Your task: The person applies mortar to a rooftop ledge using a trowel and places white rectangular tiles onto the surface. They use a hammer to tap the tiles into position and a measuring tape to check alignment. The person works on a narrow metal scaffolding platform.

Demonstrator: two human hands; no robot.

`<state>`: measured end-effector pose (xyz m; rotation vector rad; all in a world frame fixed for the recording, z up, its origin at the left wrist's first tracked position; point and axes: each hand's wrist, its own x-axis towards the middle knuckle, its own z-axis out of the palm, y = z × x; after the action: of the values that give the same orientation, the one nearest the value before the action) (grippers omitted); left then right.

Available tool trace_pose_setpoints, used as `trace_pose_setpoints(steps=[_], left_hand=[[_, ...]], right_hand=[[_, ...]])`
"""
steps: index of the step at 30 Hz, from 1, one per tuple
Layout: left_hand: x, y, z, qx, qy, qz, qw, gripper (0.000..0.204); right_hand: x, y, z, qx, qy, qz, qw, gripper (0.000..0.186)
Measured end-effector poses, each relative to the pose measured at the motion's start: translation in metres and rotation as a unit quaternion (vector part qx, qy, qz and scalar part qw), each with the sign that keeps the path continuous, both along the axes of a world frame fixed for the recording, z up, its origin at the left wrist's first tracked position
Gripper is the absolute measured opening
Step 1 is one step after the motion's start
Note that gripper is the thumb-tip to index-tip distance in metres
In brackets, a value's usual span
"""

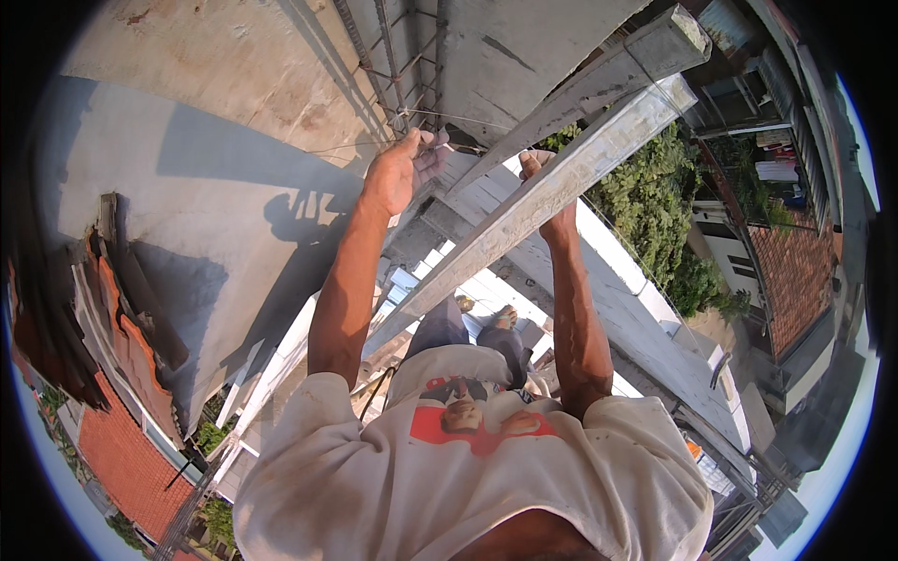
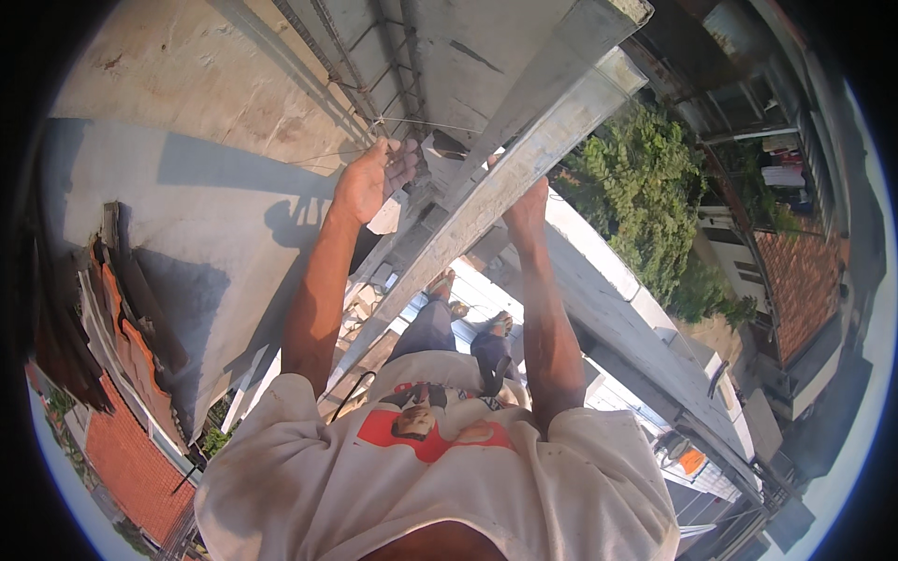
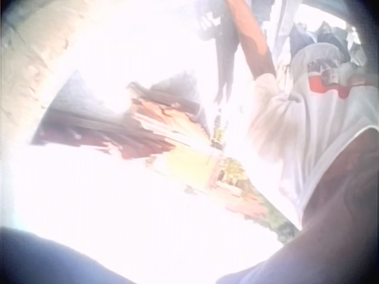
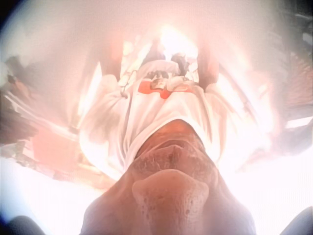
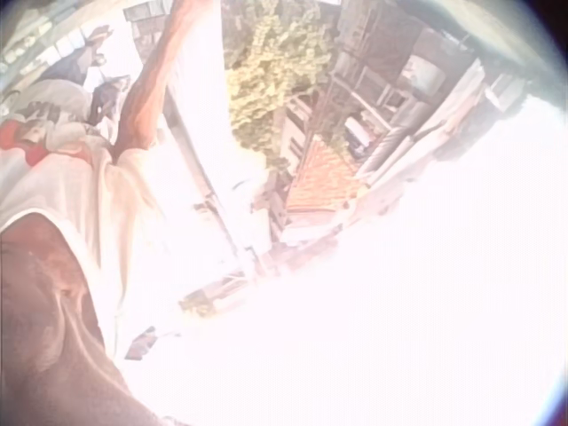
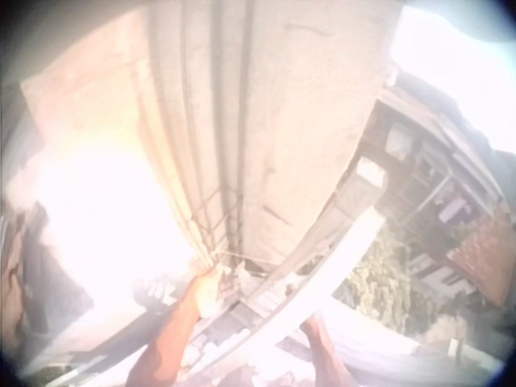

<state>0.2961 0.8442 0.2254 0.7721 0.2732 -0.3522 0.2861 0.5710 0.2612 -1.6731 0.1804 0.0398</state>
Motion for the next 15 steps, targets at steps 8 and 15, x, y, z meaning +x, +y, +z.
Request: trace_pose_setpoints(steps=[8,15], left_hand=[[0.010,0.003,0.006,-0.038,-0.037,-0.015,0.998,0.028],[0.013,0.017,0.012,-0.052,-0.042,-0.058,0.996,0.032]], right_hand=[[0.100,-0.075,-0.022,-0.282,-0.120,0.154,0.939,0.032],[0.107,-0.048,0.001,-0.311,-0.107,0.206,0.922,0.040]])
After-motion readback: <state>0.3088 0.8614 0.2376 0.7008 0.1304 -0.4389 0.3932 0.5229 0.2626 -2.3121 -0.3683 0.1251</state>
